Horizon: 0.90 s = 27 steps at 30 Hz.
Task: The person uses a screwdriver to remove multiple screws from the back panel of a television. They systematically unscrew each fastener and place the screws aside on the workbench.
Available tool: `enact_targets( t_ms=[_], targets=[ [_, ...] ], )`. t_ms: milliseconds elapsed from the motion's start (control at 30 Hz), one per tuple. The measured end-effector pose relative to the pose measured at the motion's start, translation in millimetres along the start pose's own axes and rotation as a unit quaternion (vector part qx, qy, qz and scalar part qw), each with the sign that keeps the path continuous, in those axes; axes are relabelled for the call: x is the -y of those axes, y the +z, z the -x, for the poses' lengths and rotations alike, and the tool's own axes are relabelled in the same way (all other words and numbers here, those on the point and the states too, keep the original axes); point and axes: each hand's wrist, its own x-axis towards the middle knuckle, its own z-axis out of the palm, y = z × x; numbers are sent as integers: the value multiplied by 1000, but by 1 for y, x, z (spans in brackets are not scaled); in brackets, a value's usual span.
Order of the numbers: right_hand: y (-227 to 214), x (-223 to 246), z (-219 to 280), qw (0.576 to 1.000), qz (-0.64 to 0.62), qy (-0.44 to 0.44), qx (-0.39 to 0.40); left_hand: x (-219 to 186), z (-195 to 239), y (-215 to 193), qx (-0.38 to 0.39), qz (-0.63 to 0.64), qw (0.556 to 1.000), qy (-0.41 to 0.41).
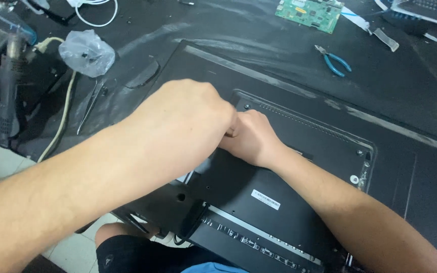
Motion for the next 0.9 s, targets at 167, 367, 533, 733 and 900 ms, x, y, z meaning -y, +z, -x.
enact_targets(
  t_ms=[167, 367, 533, 733, 900],
  targets=[
    [-2, 2, 3, 997, -13, -62, -48, 9, -4, 1, -28, -75, 997, 15],
    [-4, 5, 4, 998, -27, -47, -29, 3, -3, -2, 26, -61, 998, -17],
    [-19, 23, 10, 995, -92, 41, 1, 0, -2, -7, -7, -61, 995, -80],
    [-20, 20, 9, 999, -14, -30, 36, -8, 1, -23, 151, -105, 979, -87],
    [-28, 23, 14, 995, -20, -94, 5, 7, 8, 19, -33, -190, 973, -130]
  ],
)
